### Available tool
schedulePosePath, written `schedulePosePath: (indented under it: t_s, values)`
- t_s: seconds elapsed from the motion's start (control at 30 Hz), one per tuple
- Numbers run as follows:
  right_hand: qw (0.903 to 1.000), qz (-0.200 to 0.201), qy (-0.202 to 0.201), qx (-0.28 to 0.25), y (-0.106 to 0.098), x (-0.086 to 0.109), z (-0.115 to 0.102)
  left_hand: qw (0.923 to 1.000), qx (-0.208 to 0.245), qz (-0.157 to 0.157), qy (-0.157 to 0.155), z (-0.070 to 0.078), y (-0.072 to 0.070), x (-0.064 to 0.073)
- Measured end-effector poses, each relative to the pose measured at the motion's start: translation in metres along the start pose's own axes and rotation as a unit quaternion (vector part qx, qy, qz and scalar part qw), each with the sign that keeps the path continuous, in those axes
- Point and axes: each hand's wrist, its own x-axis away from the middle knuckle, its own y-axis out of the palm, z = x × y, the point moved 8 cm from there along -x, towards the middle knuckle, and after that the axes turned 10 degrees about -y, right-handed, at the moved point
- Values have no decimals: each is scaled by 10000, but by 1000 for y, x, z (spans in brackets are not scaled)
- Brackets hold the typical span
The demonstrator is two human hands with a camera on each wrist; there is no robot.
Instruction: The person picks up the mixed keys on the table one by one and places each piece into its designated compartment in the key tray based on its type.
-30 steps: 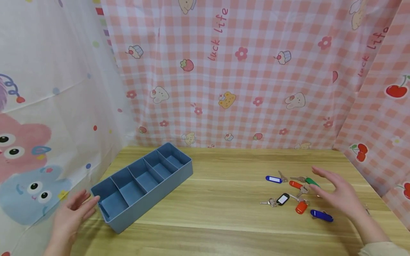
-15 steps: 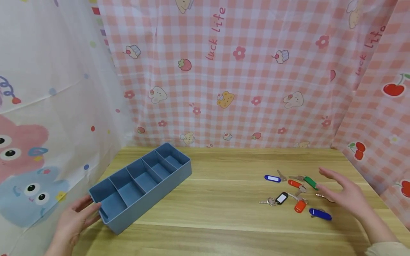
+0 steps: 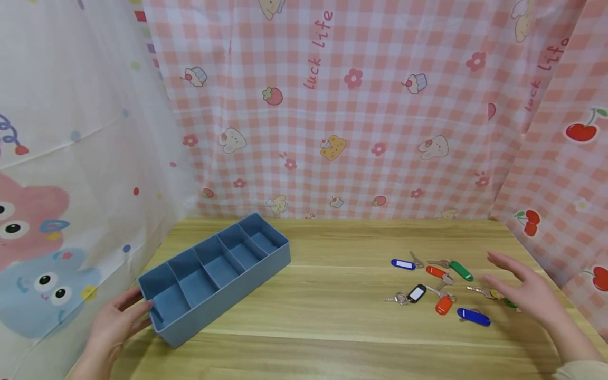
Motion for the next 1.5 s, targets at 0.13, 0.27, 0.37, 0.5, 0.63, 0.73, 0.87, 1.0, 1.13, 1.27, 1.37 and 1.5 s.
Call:
schedulePosePath:
  t_s: [0.13,0.27,0.37,0.5,0.63,0.73,0.87,1.0,1.13,1.27,1.37,1.5]
  values:
    - [9999,124,-50,57,-4,4,5,9997,-15,-200,149,4,8,1]
    - [9997,206,14,96,-9,9,11,9993,-85,-272,262,9,17,1]
    - [9994,172,235,196,-11,12,15,9989,-119,-327,325,13,24,1]
    - [9989,168,337,262,-15,16,19,9981,-157,-402,430,17,35,1]
    - [9992,266,176,229,-18,20,21,9964,-343,-490,601,23,47,0]
    - [9991,350,33,257,-20,23,23,9949,-481,-552,690,27,56,-2]
    - [9987,416,-115,258,-23,25,27,9936,-551,-641,744,32,68,-4]
    - [9983,457,-197,298,-25,27,30,9918,-679,-707,826,39,79,-5]
    - [9978,475,-251,400,-28,28,32,9904,-757,-757,870,43,89,-6]
    - [9976,475,-232,443,-31,31,35,9889,-800,-823,944,48,98,-8]
    - [9978,489,-271,361,-32,34,37,9868,-922,-900,981,50,107,-8]
    - [9975,546,-371,253,-34,36,39,9838,-1119,-992,989,54,118,-9]
